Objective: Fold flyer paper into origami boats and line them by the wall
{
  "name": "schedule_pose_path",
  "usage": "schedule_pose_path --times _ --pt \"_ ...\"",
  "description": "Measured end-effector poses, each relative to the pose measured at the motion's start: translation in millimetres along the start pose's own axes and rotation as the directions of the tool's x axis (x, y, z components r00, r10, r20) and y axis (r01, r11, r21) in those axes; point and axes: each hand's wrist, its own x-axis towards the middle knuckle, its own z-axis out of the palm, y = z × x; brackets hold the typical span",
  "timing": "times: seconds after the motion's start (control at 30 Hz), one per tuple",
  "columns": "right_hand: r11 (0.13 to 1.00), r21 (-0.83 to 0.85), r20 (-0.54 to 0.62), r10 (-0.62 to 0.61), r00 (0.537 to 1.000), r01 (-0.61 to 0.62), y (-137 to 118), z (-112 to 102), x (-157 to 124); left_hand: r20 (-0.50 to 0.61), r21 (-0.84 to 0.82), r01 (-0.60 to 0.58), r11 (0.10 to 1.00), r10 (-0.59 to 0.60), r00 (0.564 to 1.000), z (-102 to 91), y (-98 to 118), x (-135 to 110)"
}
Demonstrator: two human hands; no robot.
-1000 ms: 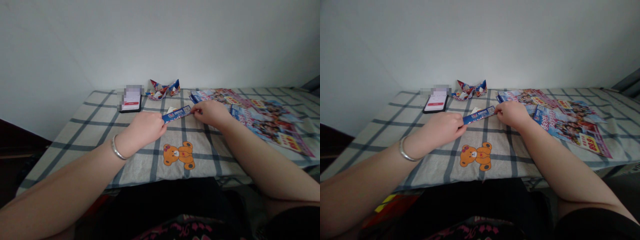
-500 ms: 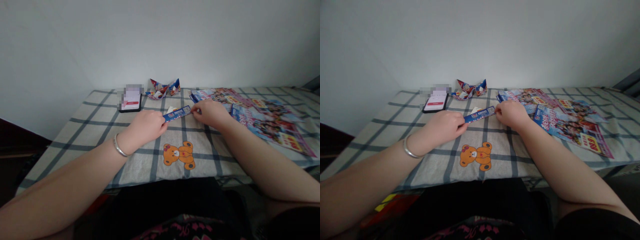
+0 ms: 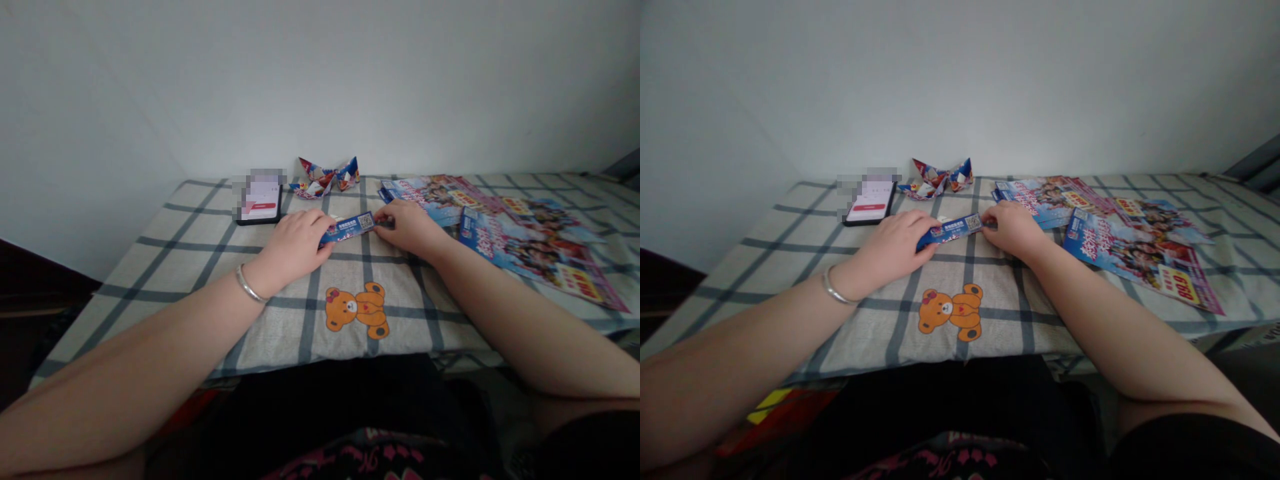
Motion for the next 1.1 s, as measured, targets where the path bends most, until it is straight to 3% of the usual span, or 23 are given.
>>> schedule_pose_path --times 0.2,0.47,0.87,1.1 --pt "0.978 0.116 -0.005 -0.174 0.985 0.174 -8 1 1 0.001 -0.099 0.022 0.995 -0.022 1.0 4.0 -4 1" --pt "0.96 0.05 -0.025 -0.274 0.961 0.275 -11 2 0 -0.005 0.033 -0.027 0.999 0.027 1.0 2.1 -4 4" --pt "0.925 0.174 -0.012 -0.341 0.94 0.338 -11 -4 -3 0.062 0.029 -0.078 0.997 0.076 0.995 -2.9 2 4" --pt "0.926 0.192 0.094 -0.348 0.933 0.326 -9 -9 -6 0.141 -0.031 -0.15 0.988 0.153 0.978 -10.2 -1 2"
